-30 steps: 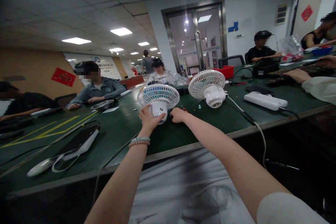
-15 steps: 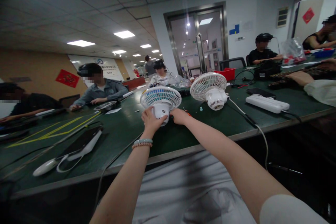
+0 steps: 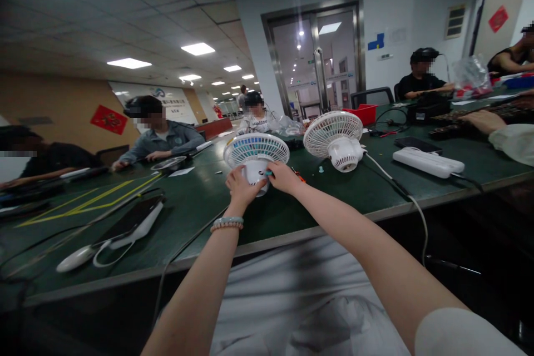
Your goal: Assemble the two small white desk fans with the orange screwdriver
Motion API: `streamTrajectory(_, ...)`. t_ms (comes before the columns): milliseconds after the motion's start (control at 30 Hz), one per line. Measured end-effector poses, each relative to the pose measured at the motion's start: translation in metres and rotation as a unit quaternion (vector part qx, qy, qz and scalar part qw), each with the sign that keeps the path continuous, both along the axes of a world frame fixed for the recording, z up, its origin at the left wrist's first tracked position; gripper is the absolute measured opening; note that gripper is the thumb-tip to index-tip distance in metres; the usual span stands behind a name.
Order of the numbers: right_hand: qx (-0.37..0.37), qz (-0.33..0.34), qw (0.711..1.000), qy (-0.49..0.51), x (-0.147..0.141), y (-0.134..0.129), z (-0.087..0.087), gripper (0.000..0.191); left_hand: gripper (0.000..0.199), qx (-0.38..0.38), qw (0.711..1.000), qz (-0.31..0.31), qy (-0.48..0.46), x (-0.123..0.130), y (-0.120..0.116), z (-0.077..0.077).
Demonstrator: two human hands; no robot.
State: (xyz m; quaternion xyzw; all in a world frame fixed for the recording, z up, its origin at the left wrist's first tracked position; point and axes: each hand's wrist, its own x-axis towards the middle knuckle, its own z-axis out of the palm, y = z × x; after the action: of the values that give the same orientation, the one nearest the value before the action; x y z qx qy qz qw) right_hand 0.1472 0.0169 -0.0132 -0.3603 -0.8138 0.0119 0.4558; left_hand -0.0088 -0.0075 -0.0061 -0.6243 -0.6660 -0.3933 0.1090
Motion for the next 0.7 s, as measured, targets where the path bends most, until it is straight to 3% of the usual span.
streamTrajectory(400, 0.06, 0.029, 0.997, 0.048, -0.0033, 0.0046, -0.0006, 0.016, 0.083, 0.005, 1.0, -0.003, 0.01, -0.0007, 0.0006, -0.0016)
streamTrajectory(700, 0.045, 0.031, 0.997, 0.049, -0.0028, 0.0015, 0.0018, 0.019, 0.083, 0.004, 1.0, -0.001, 0.001, -0.0014, 0.0026, -0.0021)
